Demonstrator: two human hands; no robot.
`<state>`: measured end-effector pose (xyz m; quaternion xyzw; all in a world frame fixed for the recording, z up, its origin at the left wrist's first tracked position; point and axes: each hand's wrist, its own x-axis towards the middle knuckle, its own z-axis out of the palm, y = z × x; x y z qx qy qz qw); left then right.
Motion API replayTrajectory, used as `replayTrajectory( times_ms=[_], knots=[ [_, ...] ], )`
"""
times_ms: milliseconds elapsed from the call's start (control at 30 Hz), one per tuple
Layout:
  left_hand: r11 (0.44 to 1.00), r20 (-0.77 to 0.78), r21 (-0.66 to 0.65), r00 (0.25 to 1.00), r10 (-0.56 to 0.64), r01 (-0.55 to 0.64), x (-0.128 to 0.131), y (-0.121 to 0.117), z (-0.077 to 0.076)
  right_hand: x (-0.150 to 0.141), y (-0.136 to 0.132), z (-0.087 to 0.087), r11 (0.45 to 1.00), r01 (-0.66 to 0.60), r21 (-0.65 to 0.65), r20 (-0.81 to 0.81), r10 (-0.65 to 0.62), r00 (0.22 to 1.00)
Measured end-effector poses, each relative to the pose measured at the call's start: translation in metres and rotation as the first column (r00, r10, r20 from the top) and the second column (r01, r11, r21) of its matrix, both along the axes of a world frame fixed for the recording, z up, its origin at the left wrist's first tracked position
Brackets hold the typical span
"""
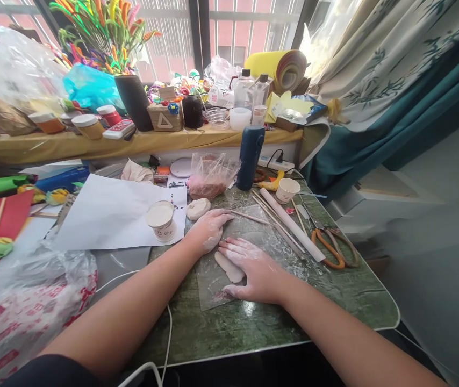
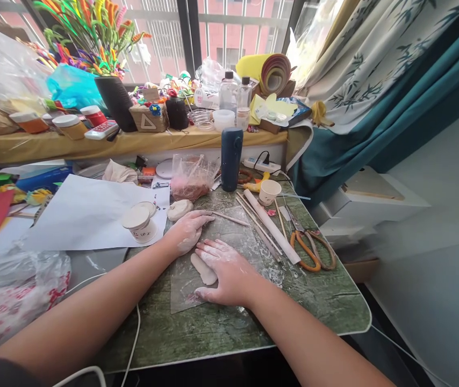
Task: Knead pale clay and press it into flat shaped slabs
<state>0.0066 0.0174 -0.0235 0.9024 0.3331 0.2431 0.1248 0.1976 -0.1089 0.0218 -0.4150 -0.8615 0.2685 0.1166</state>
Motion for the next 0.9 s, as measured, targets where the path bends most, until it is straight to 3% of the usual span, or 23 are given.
replayTrajectory(
  times_ms=[100,167,233,300,367,600,900],
  knots=[
    [1.000,0.000,-0.002,1.000,-0.002,0.002,0.000,0.000,0.000,0.004,0.000,0.000,0.999,-0.044,0.010,-0.050,0.045,0.998],
    [1.000,-0.003,-0.007,1.000,0.002,-0.002,0.000,-0.001,0.001,0.007,-0.002,-0.004,0.999,0.011,0.048,-0.088,-0.006,0.996],
    [1.000,-0.013,-0.017,1.000,0.013,-0.013,-0.001,-0.002,0.001,0.009,-0.006,-0.008,0.973,0.218,0.076,-0.113,-0.209,0.971],
    [0.999,-0.030,-0.030,0.999,0.025,-0.026,-0.002,-0.003,0.001,0.008,-0.013,-0.011,0.886,0.461,0.057,-0.084,-0.456,0.886],
    [0.999,-0.043,-0.042,0.999,0.030,-0.032,-0.002,-0.003,0.001,0.002,-0.022,-0.013,0.816,0.577,0.017,0.002,-0.577,0.816],
    [0.999,-0.021,-0.026,0.999,0.034,-0.035,-0.003,0.000,-0.005,-0.031,-0.035,-0.015,0.890,0.455,-0.017,0.140,-0.448,0.883],
    [0.999,0.023,-0.033,0.999,0.042,-0.041,0.000,-0.001,-0.002,-0.024,-0.033,-0.008,0.949,0.313,-0.030,0.145,-0.306,0.941]
  ],
)
